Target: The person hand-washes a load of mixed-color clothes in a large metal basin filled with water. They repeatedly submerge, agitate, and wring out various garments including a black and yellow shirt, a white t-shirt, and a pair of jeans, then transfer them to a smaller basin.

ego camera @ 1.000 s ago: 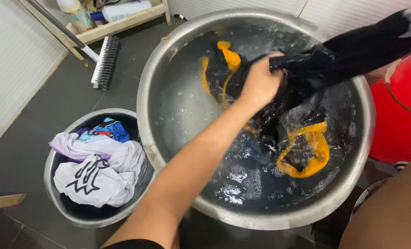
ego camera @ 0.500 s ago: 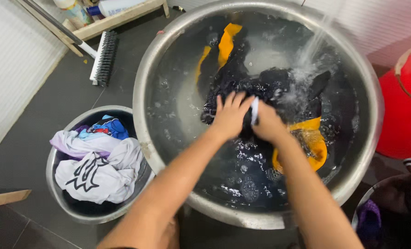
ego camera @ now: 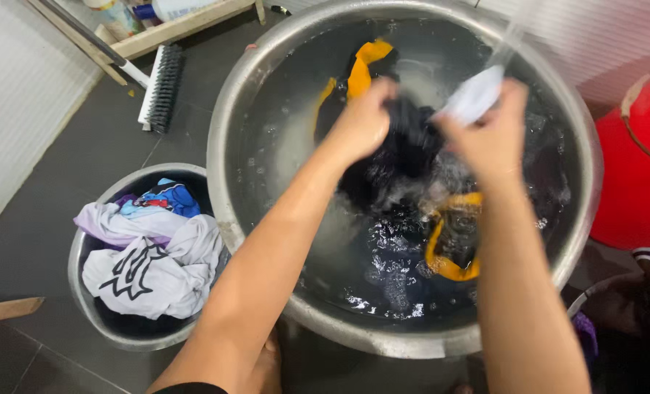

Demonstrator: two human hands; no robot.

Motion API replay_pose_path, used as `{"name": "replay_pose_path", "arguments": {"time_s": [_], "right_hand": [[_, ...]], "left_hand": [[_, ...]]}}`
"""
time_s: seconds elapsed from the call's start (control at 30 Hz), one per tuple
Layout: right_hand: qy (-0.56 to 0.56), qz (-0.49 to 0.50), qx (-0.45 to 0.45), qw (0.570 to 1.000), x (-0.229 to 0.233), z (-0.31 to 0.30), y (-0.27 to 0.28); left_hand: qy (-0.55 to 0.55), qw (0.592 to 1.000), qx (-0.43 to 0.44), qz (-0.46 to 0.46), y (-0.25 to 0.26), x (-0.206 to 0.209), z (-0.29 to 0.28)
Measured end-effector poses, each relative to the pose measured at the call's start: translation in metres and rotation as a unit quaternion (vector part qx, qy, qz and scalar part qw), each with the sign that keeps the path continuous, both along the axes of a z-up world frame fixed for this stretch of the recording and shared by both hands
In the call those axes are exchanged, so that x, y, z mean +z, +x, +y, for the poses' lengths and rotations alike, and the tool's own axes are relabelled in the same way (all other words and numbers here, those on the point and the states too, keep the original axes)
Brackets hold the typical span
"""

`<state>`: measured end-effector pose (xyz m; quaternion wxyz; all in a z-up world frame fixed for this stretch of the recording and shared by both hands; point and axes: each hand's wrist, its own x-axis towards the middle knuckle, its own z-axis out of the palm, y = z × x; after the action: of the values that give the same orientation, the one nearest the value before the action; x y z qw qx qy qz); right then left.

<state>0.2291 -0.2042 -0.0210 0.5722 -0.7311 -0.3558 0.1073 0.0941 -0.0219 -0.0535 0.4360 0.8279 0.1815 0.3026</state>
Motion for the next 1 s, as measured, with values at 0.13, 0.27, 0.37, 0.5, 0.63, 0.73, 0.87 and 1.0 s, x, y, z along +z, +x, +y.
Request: {"name": "replay_pose_path", "arguments": {"time_s": [0.13, 0.27, 0.37, 0.5, 0.63, 0.73, 0.87, 1.0], "right_hand": [[-0.012, 0.295, -0.005, 0.955, 0.047, -0.007, -0.014], [0.031, 0.490, 0.163, 0.856, 0.018, -0.004, -0.049], [0.175, 0.560, 0.229, 0.776, -0.010, -0.002, -0.051], [0.166, 0.554, 0.026, 0.815, 0.001, 0.000, -0.035], [0.306, 0.494, 0.110, 0.806, 0.052, -0.012, -0.037], [0.310, 0.489, 0.151, 0.801, 0.085, -0.016, -0.056], [0.178, 0.469, 0.105, 0.858, 0.093, -0.003, -0.092], [0.114, 0.044, 0.088, 0.989, 0.087, -0.005, -0.096]], "left_hand": [[-0.164, 0.952, -0.098, -0.239, 0.014, 0.072, -0.010], [-0.202, 0.889, -0.152, -0.382, 0.021, 0.111, -0.050], [-0.367, 0.806, -0.225, -0.407, 0.017, 0.097, -0.069], [-0.406, 0.780, -0.182, -0.440, 0.005, 0.045, -0.044], [-0.552, 0.743, -0.015, -0.378, -0.012, -0.021, -0.044], [-0.707, 0.689, -0.033, -0.155, -0.016, -0.052, -0.072], [-0.740, 0.597, -0.226, -0.210, -0.004, -0.055, -0.082], [-0.682, 0.636, -0.278, -0.229, 0.004, -0.033, -0.051]]}}
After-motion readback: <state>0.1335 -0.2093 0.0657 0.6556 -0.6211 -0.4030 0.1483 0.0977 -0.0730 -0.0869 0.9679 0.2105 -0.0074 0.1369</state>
